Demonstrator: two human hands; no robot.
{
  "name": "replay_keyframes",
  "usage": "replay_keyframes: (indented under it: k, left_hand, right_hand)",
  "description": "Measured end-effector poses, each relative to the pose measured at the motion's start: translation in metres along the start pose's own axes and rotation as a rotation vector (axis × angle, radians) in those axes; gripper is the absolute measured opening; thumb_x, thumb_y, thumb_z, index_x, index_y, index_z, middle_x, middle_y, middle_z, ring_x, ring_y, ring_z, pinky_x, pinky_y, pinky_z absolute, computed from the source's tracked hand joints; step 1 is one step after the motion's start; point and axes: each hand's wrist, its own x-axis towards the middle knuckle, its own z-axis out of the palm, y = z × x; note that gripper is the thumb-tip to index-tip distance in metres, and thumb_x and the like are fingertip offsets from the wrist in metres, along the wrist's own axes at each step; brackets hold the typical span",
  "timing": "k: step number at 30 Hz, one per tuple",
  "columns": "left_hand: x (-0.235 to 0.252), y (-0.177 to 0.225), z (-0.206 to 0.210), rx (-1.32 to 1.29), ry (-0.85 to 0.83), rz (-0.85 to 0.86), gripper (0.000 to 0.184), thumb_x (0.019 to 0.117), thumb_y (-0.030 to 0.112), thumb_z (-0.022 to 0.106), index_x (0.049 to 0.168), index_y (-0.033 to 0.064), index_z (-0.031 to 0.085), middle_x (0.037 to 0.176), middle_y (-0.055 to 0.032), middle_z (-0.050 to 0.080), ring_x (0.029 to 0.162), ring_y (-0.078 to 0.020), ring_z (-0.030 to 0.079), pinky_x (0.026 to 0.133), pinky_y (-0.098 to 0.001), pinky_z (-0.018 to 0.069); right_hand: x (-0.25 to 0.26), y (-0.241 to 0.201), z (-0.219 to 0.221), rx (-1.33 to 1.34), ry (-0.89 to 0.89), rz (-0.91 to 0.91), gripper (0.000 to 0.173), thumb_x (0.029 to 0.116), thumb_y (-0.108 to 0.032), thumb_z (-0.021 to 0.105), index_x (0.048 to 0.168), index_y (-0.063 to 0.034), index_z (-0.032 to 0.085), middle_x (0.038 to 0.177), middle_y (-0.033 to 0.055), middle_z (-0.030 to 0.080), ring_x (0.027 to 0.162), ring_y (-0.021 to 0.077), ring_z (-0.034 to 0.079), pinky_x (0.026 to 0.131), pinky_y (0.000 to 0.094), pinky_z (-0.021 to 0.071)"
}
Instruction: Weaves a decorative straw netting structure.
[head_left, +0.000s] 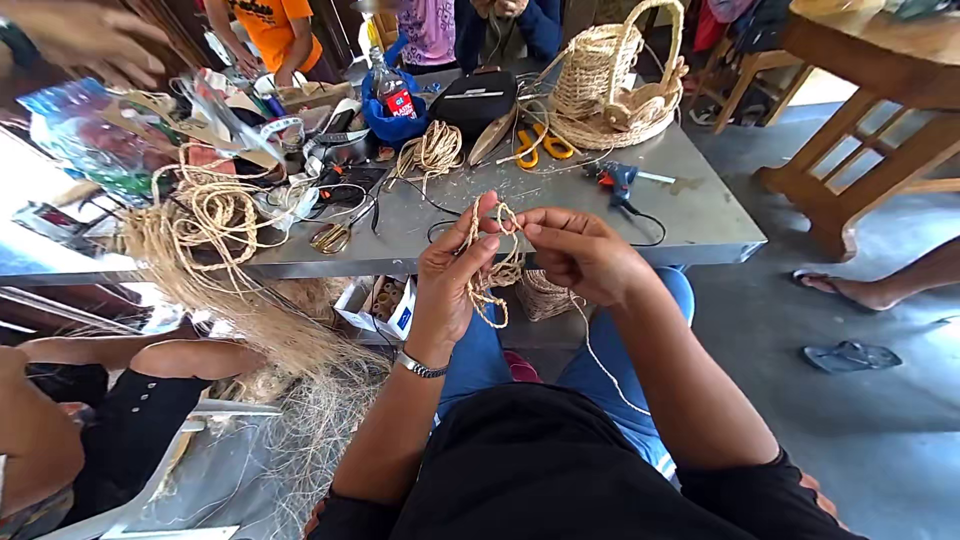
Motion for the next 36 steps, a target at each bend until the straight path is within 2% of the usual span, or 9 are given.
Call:
replay_keyframes:
  k: [3, 8, 13, 17, 20, 24, 28, 31, 36]
  left_hand:
    - [0.0, -0.001, 0.001, 0.01, 0.006, 0.027, 0.039, 0.1017, 0.007, 0.058, 0.141, 0.0068, 0.06, 0.113, -0.0027, 0.066, 0.077, -0.0031, 0.058, 0.065, -0.0155, 0.0485]
    - [-0.001, 0.002, 0.005, 0.067, -0.012, 0.015, 0.041, 0.1021, 0.005, 0.057, 0.144, 0.0047, 0.058, 0.123, -0.0056, 0.067, 0.078, -0.0031, 0.059, 0.065, -0.0158, 0.049]
    - [0.0, 0.008, 0.007, 0.127, -0.069, 0.01, 0.04, 0.1007, 0.0, 0.056, 0.141, 0.004, 0.06, 0.131, -0.0066, 0.064, 0.077, -0.0034, 0.059, 0.064, -0.0164, 0.0499]
    - [-0.002, 0.009, 0.009, 0.117, -0.124, -0.039, 0.039, 0.0986, 0.001, 0.058, 0.138, 0.0053, 0.061, 0.126, -0.0071, 0.064, 0.088, -0.0094, 0.065, 0.075, -0.0239, 0.0575]
    - [-0.003, 0.015, 0.007, -0.074, -0.095, -0.128, 0.039, 0.1017, 0.006, 0.052, 0.14, 0.0063, 0.061, 0.133, -0.0077, 0.065, 0.104, -0.0138, 0.068, 0.084, -0.0291, 0.0591]
    - [-0.003, 0.023, -0.006, -0.237, -0.148, -0.307, 0.042, 0.1029, 0.02, 0.045, 0.142, 0.0094, 0.056, 0.12, -0.004, 0.065, 0.099, -0.0138, 0.067, 0.082, -0.0323, 0.0601]
    - [0.001, 0.022, -0.015, -0.367, -0.29, -0.363, 0.053, 0.106, 0.038, 0.036, 0.15, 0.0096, 0.048, 0.116, -0.0046, 0.062, 0.098, -0.0169, 0.065, 0.082, -0.0363, 0.0596]
    - [0.001, 0.024, -0.014, -0.384, -0.26, -0.387, 0.074, 0.1043, 0.064, 0.027, 0.149, 0.0115, 0.053, 0.123, -0.0046, 0.066, 0.102, -0.0164, 0.067, 0.083, -0.0371, 0.0603]
    - [0.002, 0.021, -0.014, -0.38, -0.236, -0.4, 0.078, 0.104, 0.067, 0.021, 0.141, 0.0098, 0.06, 0.113, -0.0049, 0.067, 0.1, -0.0168, 0.068, 0.087, -0.0345, 0.06]
  right_hand:
    - [-0.008, -0.007, -0.001, -0.06, -0.001, 0.005, 0.029, 0.1079, -0.015, 0.047, 0.127, -0.0089, 0.068, 0.057, -0.0099, 0.041, 0.044, -0.0021, 0.033, 0.041, 0.0139, 0.0281]
    - [-0.02, -0.007, -0.005, -0.157, 0.021, -0.03, 0.032, 0.1083, -0.017, 0.046, 0.132, -0.0086, 0.066, 0.054, -0.007, 0.037, 0.04, -0.0011, 0.029, 0.038, 0.0143, 0.0257]
    - [-0.014, -0.012, -0.005, -0.408, -0.041, -0.139, 0.036, 0.1109, -0.024, 0.042, 0.137, -0.0093, 0.06, 0.073, -0.0049, 0.053, 0.054, 0.0016, 0.044, 0.046, 0.0168, 0.0374]
    - [-0.004, -0.015, 0.01, -0.521, 0.074, -0.239, 0.033, 0.1101, -0.032, 0.045, 0.127, -0.0063, 0.057, 0.099, 0.0004, 0.066, 0.067, 0.0027, 0.059, 0.055, 0.0181, 0.0492]
    - [-0.001, -0.018, 0.018, -0.531, 0.134, -0.308, 0.023, 0.1047, -0.023, 0.059, 0.115, -0.0032, 0.063, 0.097, 0.0013, 0.068, 0.079, 0.0041, 0.067, 0.066, 0.0196, 0.0579]
    - [-0.004, -0.022, 0.008, -0.355, 0.079, -0.21, 0.02, 0.1071, -0.025, 0.053, 0.108, -0.01, 0.067, 0.09, -0.0056, 0.066, 0.055, -0.0034, 0.045, 0.047, 0.013, 0.0367]
    - [-0.002, -0.023, 0.0, -0.23, 0.039, -0.158, 0.019, 0.1066, -0.021, 0.054, 0.108, -0.0098, 0.069, 0.087, -0.0056, 0.066, 0.053, -0.0031, 0.044, 0.046, 0.013, 0.0369]
    - [0.0, -0.019, -0.003, -0.184, 0.048, -0.135, 0.018, 0.1056, -0.02, 0.055, 0.108, -0.0106, 0.071, 0.074, -0.0083, 0.06, 0.05, -0.0027, 0.042, 0.045, 0.0135, 0.0354]
    - [0.0, -0.015, -0.005, -0.15, 0.044, -0.111, 0.026, 0.1081, -0.024, 0.05, 0.111, -0.0107, 0.072, 0.069, -0.01, 0.053, 0.051, -0.0026, 0.039, 0.046, 0.0136, 0.0333]
